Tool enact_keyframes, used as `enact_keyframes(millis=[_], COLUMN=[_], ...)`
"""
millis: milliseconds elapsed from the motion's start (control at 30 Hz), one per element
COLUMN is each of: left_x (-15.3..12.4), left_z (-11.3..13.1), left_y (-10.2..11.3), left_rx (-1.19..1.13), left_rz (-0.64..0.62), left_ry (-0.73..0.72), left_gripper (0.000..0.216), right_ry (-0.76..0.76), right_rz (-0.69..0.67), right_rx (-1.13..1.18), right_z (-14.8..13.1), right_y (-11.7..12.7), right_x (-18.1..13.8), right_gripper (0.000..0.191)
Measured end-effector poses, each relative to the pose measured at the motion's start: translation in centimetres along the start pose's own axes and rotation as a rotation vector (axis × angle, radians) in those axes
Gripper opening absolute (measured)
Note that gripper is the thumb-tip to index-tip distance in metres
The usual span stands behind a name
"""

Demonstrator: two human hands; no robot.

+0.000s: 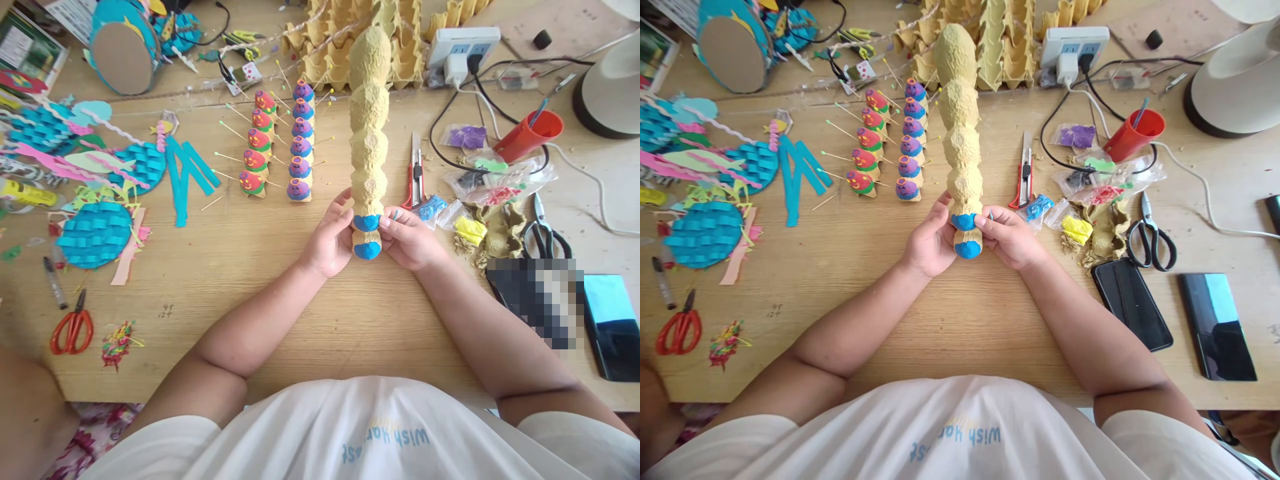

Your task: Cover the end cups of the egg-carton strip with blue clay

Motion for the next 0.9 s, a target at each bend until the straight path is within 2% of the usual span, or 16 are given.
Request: enact_keyframes(millis=[100,267,400,533,900], left_x=[0.1,0.2,0.1,0.1,0.2], left_z=[0.0,-0.4,-0.5,-0.5,-1.0], left_y=[0.1,0.8,0.7,1.1,1.0], left_rx=[0.019,-0.001,-0.035,0.025,0.030], left_rz=[0.010,0.056,0.024,0.086,0.114], left_ry=[-0.002,0.030,0.044,0.065,0.091], left_gripper=[0.047,0.060,0.054,0.048,0.043], right_ry=[0.005,0.015,0.003,-0.009,0.017], right_rz=[0.004,-0.004,-0.042,-0.046,0.037], right_rx=[-0.017,-0.024,0.023,0.031,-0.009], right_z=[-0.1,-0.2,-0.3,-0.3,-0.1], right_y=[-0.1,-0.3,-0.6,-0.7,0.1], right_x=[0.0,-0.1,-0.1,-0.1,0.0], right_gripper=[0.063,0.063,0.064,0.065,0.061])
Point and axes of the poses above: each hand's wrist, its own x-axis towards the middle knuckle, its own y-axis out of the back of the hand, z = x × y, the point moved 8 cm from there along x, towards the middle knuckle, and after that the axes turned 7 degrees about -x, right-handed, at the moved point
